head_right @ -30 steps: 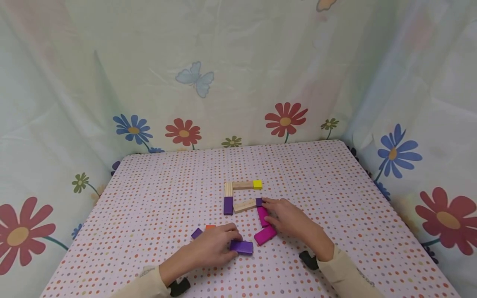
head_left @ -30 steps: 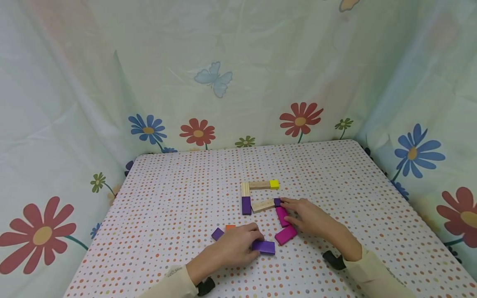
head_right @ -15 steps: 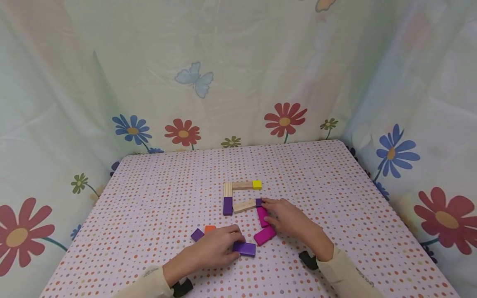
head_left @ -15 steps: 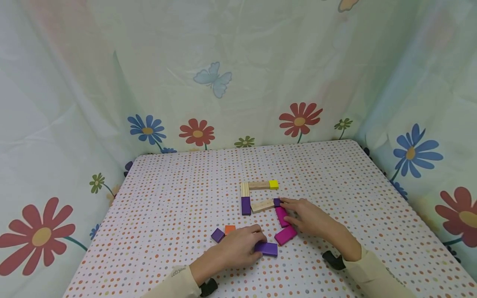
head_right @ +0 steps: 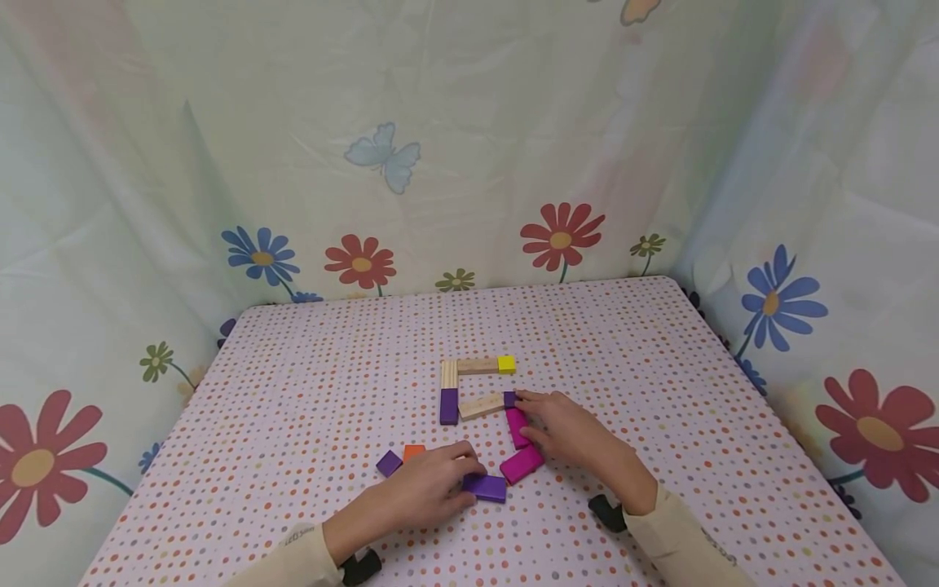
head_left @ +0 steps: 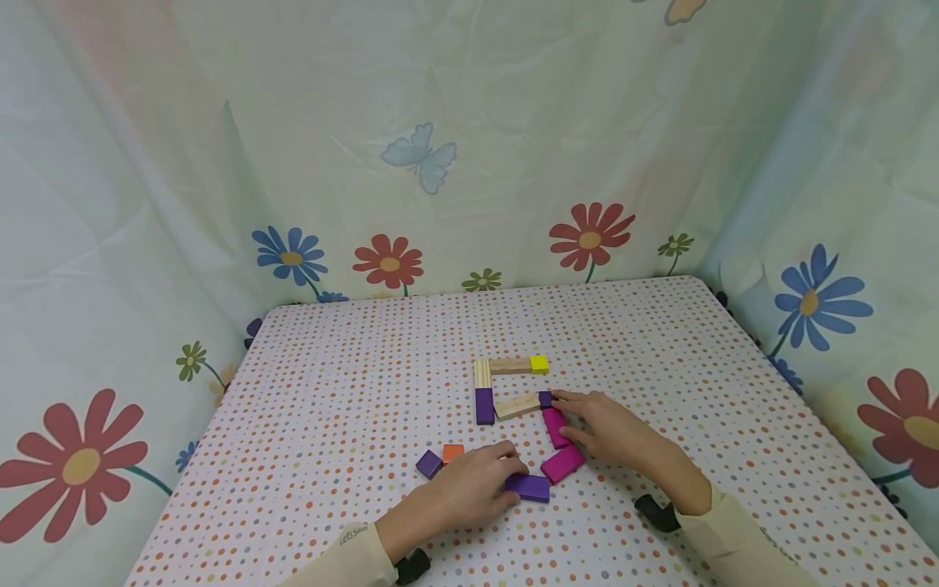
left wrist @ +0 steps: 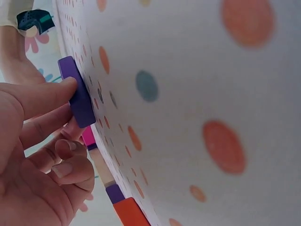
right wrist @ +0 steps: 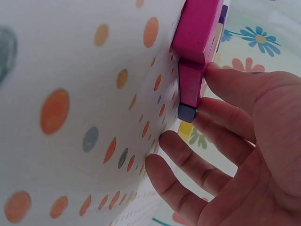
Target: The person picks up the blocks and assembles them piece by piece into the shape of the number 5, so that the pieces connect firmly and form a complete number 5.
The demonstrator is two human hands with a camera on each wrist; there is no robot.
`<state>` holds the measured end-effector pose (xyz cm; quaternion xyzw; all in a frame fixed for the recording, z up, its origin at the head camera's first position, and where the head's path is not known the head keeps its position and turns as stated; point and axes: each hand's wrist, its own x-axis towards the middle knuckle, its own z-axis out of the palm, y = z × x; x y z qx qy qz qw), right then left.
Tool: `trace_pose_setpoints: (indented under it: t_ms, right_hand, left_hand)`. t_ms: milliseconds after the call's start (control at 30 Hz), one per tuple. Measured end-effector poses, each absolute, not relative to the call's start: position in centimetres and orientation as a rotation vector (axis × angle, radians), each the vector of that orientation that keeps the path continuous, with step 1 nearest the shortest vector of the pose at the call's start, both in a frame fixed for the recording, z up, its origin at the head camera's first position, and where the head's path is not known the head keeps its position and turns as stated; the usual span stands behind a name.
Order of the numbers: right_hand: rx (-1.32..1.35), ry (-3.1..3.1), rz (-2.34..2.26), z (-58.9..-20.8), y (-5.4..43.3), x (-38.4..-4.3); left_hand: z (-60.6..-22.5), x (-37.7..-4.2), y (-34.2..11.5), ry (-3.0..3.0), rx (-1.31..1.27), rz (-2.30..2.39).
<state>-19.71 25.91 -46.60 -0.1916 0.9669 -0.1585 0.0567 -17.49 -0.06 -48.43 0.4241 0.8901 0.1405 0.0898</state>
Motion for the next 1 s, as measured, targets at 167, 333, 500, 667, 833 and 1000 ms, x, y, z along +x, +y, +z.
trace_pose_setpoints:
  t_ms: [167, 333, 500, 667, 833, 1000]
  right_hand:
    - [-0.579, 2.935, -0.475, -46.6, 26.0, -19.7]
    - [-0.582, 2.934, -0.472, -46.7, 26.0, -19.7]
    - [-0.587, 2.929, -0.482, -46.8, 26.1, -19.8]
    - [-0.595, 2.938, -0.486, -46.8, 26.0, -19.7]
    - [-0.598, 2.941, -0.48, -46.7, 26.0, -19.7]
    - [-0.587, 2.936, -0.465, -46.6, 26.0, -19.8]
  left_hand:
    - [-48.5, -17.5, -0.1, 2.648, 1.272, 0.426]
    - [-48.7, -17.5, -0.1, 2.645, 1.266, 0.445]
    - [-48.9, -17.6, -0.3, 2.631, 1.232, 0.522]
    - [-48.7, -17.5, -0.8, 2.64, 1.191, 0.571]
    - [-48.2, -17.5, -1.8, 2.67, 1.122, 0.569]
    - [-47.9, -18.0, -2.9, 2.705, 1.06, 0.601]
